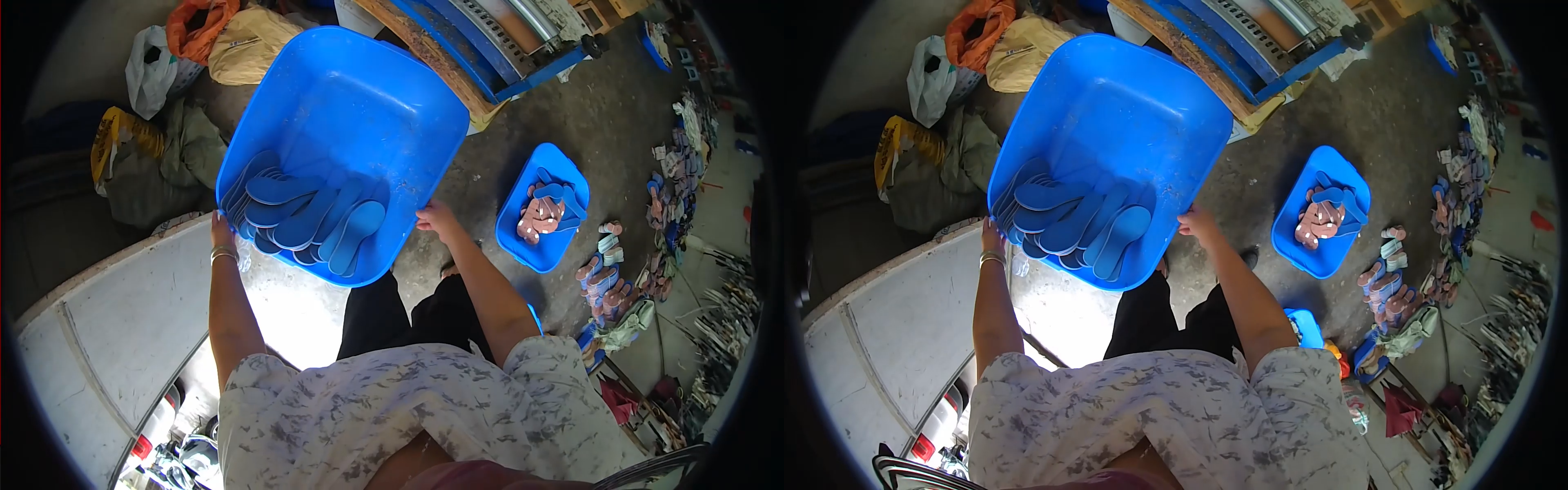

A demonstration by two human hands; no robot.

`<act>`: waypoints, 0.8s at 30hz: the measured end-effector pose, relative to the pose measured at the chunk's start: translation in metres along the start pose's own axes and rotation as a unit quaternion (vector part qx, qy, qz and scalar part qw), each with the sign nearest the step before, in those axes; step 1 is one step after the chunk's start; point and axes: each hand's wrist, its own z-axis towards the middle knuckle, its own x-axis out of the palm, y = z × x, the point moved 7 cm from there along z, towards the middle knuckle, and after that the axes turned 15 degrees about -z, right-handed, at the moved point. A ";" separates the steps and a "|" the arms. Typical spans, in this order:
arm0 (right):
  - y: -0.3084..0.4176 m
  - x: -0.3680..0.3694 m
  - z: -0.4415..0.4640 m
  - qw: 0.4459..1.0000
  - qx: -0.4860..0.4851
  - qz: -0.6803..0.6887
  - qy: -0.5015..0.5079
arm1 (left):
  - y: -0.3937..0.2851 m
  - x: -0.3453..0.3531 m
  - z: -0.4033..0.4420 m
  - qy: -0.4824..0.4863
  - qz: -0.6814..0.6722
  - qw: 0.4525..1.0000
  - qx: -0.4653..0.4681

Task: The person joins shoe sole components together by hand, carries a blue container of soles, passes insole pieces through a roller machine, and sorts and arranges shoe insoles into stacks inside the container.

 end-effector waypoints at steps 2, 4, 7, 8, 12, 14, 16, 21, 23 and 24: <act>0.005 -0.007 0.000 1.000 0.008 -0.012 0.019 | 0.008 -0.012 0.003 -0.029 -0.107 0.994 0.009; 0.010 -0.024 -0.004 1.000 -0.005 0.013 -0.023 | 0.026 -0.018 -0.006 -0.044 -0.158 0.986 0.010; 0.004 -0.038 -0.017 0.998 -0.024 0.025 -0.054 | 0.061 -0.027 -0.044 -0.063 -0.212 0.975 -0.028; -0.007 -0.044 -0.027 0.996 -0.033 0.028 -0.072 | 0.073 -0.037 -0.063 -0.071 -0.223 0.971 -0.041; -0.098 -0.090 -0.040 0.994 -0.062 -0.021 -0.087 | 0.114 -0.029 -0.113 -0.058 -0.209 0.974 -0.059; -0.174 -0.117 -0.044 0.994 -0.022 -0.010 -0.108 | 0.162 -0.041 -0.138 -0.037 -0.141 0.976 -0.159; -0.228 -0.147 -0.075 0.991 0.025 0.012 -0.131 | 0.207 -0.044 -0.171 -0.096 0.000 0.988 -0.120; -0.353 -0.228 -0.128 0.974 0.130 0.083 -0.167 | 0.277 0.079 -0.265 0.232 0.467 0.853 0.003; -0.417 -0.241 -0.139 0.963 0.150 0.148 -0.168 | 0.316 0.129 -0.277 0.271 0.515 0.809 0.078; -0.433 -0.256 -0.142 0.959 0.152 0.163 -0.174 | 0.316 0.174 -0.300 0.307 0.529 0.781 0.126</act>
